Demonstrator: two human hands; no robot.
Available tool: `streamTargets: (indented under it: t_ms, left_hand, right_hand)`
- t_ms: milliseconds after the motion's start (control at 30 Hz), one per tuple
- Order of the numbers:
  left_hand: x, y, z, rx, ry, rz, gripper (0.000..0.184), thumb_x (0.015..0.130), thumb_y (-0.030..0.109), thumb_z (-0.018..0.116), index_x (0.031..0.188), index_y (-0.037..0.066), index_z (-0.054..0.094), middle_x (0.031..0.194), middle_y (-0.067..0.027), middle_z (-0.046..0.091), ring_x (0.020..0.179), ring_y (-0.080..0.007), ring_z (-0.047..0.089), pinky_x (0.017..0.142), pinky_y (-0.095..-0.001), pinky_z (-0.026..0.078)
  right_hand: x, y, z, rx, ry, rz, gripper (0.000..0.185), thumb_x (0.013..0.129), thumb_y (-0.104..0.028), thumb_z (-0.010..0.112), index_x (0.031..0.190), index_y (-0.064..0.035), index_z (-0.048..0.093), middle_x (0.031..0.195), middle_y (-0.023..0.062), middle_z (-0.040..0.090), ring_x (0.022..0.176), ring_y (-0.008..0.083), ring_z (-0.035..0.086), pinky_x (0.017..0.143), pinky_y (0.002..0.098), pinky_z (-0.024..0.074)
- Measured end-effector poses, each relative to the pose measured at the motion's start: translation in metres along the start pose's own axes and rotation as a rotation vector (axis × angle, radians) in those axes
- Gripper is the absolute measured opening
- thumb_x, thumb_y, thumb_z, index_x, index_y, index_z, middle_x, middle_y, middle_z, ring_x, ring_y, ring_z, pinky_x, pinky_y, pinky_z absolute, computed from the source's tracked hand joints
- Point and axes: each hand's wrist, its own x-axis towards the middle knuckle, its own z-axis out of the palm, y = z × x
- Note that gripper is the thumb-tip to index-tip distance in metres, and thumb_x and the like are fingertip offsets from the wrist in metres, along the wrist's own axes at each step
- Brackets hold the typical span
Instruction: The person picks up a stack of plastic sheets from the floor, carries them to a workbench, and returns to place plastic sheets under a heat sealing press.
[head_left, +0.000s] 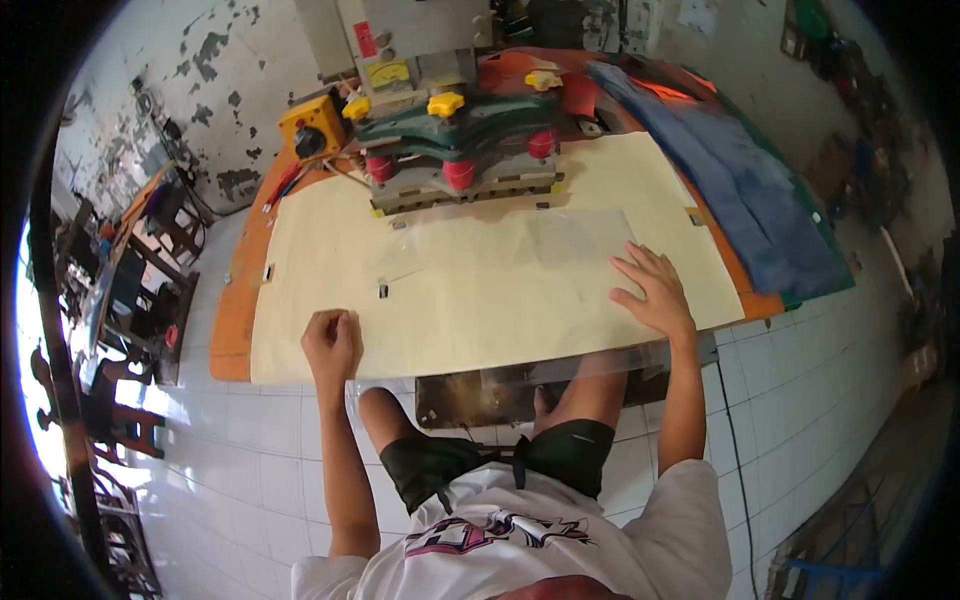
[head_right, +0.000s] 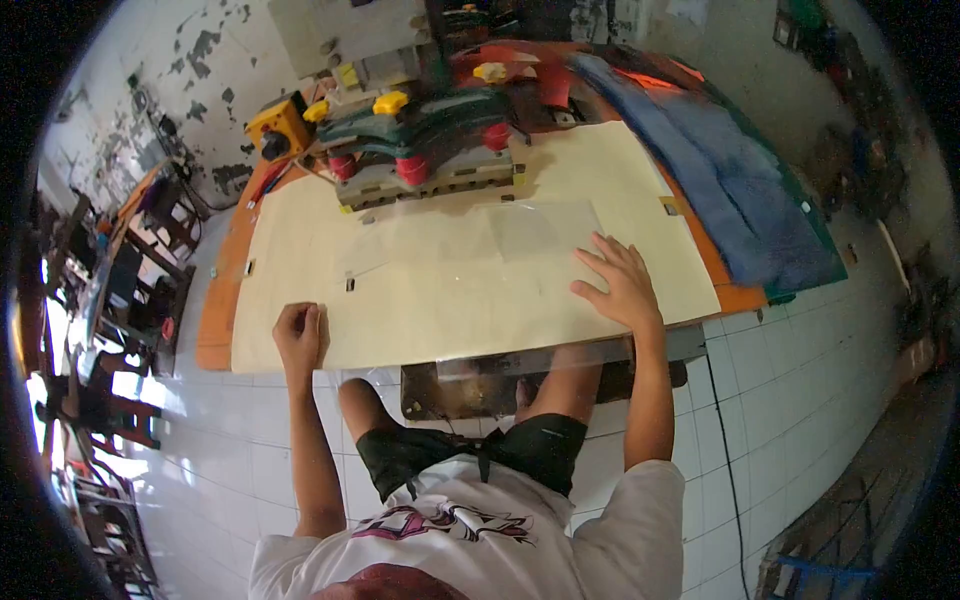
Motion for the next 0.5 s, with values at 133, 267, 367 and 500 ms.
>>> streamTargets:
  t_ms: [133,267,367,500]
  left_hand:
    - [0.0,0.004,-0.002,0.058,-0.013,-0.021,0.01,0.088,0.007,0.065,0.087,-0.003,0.069,0.084,-0.0112,0.067,0.072,-0.0167,0.063,0.066,-0.0274,0.049]
    - [0.007,0.015,0.009,0.015,-0.003,-0.049,0.01,0.088,0.006,0.065,0.087,-0.003,0.069,0.083,-0.0104,0.067,0.072,-0.0147,0.062,0.065,-0.0259,0.048]
    - [0.0,-0.003,0.003,0.051,-0.012,-0.031,0.01,0.089,0.005,0.065,0.087,-0.004,0.068,0.084,-0.0101,0.067,0.073,-0.0151,0.062,0.066,-0.0261,0.048]
    - [0.005,0.006,0.009,-0.027,-0.001,-0.053,0.009,0.088,0.004,0.064,0.086,-0.004,0.067,0.084,-0.01,0.066,0.073,-0.0158,0.061,0.066,-0.0273,0.048]
  right_hand:
    - [-0.002,0.001,-0.001,0.024,0.004,-0.005,0.062,0.084,-0.06,0.065,0.132,-0.0201,0.064,0.151,0.0131,0.044,0.142,0.0337,0.036,0.118,0.0532,0.0214]
    - [0.007,0.007,-0.005,0.018,0.02,-0.03,0.062,0.084,-0.059,0.066,0.131,-0.0198,0.064,0.152,0.0121,0.044,0.141,0.0339,0.037,0.118,0.0536,0.0221]
    - [0.004,0.004,-0.007,0.056,0.035,-0.02,0.062,0.083,-0.059,0.066,0.131,-0.0202,0.064,0.152,0.0114,0.044,0.141,0.0339,0.038,0.118,0.0538,0.0229]
    - [0.006,0.009,-0.007,0.022,0.009,-0.052,0.06,0.083,-0.057,0.067,0.131,-0.0204,0.064,0.152,0.011,0.044,0.141,0.0339,0.038,0.117,0.054,0.0234]
